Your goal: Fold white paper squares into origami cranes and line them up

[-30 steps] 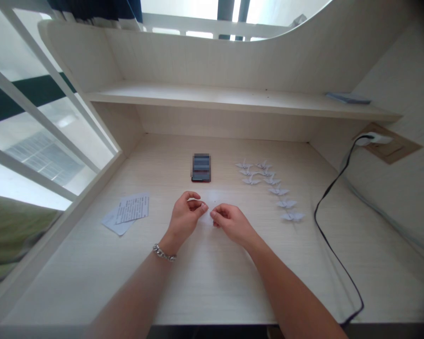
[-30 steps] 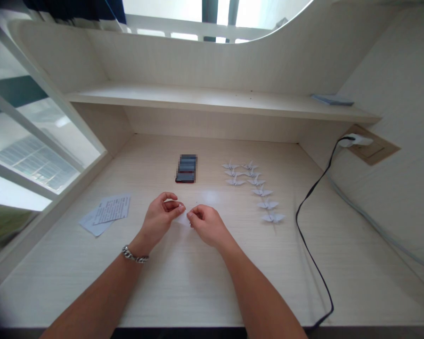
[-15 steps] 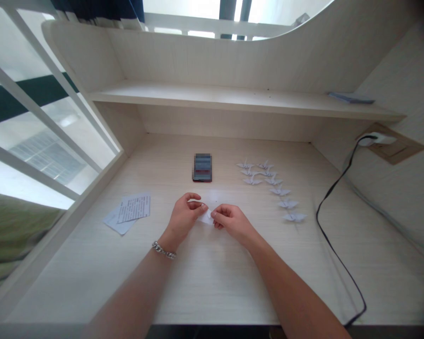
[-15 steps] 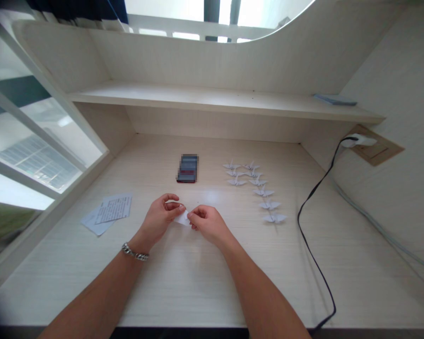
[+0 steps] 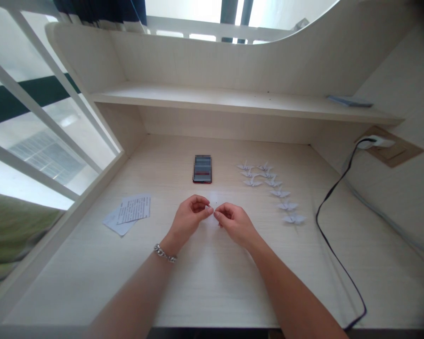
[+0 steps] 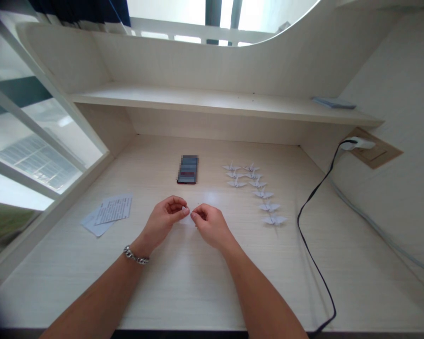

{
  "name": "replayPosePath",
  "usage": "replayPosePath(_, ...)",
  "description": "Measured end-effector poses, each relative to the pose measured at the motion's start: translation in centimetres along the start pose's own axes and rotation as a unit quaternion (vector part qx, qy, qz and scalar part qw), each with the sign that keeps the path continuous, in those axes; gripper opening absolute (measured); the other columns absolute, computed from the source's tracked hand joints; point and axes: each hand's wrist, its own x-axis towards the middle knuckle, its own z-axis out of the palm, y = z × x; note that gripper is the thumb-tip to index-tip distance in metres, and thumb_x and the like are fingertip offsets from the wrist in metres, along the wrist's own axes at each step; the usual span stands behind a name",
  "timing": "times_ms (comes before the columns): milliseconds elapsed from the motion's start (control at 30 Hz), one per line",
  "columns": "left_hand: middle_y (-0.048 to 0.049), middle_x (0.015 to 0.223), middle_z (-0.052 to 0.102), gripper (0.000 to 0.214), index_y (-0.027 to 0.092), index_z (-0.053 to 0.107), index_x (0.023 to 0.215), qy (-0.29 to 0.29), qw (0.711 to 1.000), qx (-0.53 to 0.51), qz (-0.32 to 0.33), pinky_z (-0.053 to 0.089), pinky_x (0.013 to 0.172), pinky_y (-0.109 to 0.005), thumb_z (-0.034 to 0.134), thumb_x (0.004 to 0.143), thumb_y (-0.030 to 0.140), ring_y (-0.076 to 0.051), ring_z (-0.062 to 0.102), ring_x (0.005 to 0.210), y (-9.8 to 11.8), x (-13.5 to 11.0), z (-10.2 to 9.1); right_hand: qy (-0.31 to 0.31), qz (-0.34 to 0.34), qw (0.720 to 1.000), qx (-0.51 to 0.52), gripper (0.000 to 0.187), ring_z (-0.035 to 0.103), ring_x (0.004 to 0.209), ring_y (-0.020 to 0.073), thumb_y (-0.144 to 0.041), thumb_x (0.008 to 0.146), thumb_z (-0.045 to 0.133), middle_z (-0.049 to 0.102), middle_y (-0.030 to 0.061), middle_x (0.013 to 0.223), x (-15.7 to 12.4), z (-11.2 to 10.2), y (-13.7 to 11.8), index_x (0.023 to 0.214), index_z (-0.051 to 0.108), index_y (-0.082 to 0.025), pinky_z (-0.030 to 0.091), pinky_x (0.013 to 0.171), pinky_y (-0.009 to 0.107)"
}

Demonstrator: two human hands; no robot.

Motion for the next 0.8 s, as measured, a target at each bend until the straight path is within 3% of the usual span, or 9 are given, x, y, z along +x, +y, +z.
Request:
replayPosePath(167, -0.0016, 0.068, 0.065, 0.029, 0.014, 0.055, 0.082, 0.030, 0.999, -0.041, -0.008, 0.046, 0.065, -0.023, 0.072, 0.059, 0.016, -0.012, 0.061, 0.066, 0.1, 0.0, 0.0, 0.013, -0.004, 1.000, -0.016, 0.014, 0.051, 0.058, 0.0115, -0.027, 0.078, 0.051, 0.058, -0.0001, 0.063, 0.0, -0.1, 0.1, 0.072, 0.059, -0.017, 0.038, 0.054, 0.022)
replayPosePath(433, -0.0067, 0.081, 0.068, 0.037, 0.015, 0.054, 0.100, 0.019, 0.995, -0.095, -0.020, 0.046, 0.067, -0.026, 0.067, 0.068, 0.027, -0.013, 0.060, 0.070, 0.9, -0.2, 0.2, 0.044, -0.002, 0.999, 0.000, 0.014, 0.052, 0.058, 0.0130, -0.029, 0.076, 0.052, 0.060, 0.0014, 0.064, -0.1, -0.4, -0.3, 0.073, 0.060, -0.017, 0.040, 0.056, 0.024)
replayPosePath(567, -0.0057, 0.076, 0.067, 0.029, 0.013, 0.062, 0.088, 0.020, 0.999, -0.001, -0.027, 0.044, 0.063, -0.024, 0.067, 0.066, 0.033, -0.013, 0.058, 0.068, 0.8, -0.2, 0.3, 0.052, -0.007, 0.999, 0.003, 0.016, 0.052, 0.059, 0.0135, -0.030, 0.076, 0.052, 0.060, 0.0021, 0.065, -0.1, -0.5, -0.3, 0.073, 0.060, -0.017, 0.040, 0.057, 0.024)
replayPosePath(667, -0.0041, 0.071, 0.063, 0.020, 0.013, 0.064, 0.074, 0.006, 0.996, 0.093, 0.009, 0.042, 0.059, -0.022, 0.065, 0.067, 0.032, -0.012, 0.055, 0.064, 0.3, -0.1, 0.2, 0.050, -0.011, 0.999, -0.009, 0.016, 0.052, 0.059, 0.0132, -0.029, 0.076, 0.052, 0.060, 0.0018, 0.065, -0.1, -0.4, -0.3, 0.072, 0.061, -0.017, 0.040, 0.057, 0.024)
replayPosePath(800, -0.0029, 0.070, 0.061, 0.018, 0.015, 0.063, 0.074, -0.016, 0.987, 0.153, 0.046, 0.041, 0.059, -0.022, 0.059, 0.073, 0.032, -0.012, 0.052, 0.063, -0.1, -0.2, 0.2, 0.034, -0.016, 0.999, -0.018, 0.016, 0.053, 0.062, 0.0133, -0.028, 0.077, 0.051, 0.061, 0.0020, 0.068, -0.1, -0.4, -0.6, 0.075, 0.062, -0.017, 0.040, 0.058, 0.024)
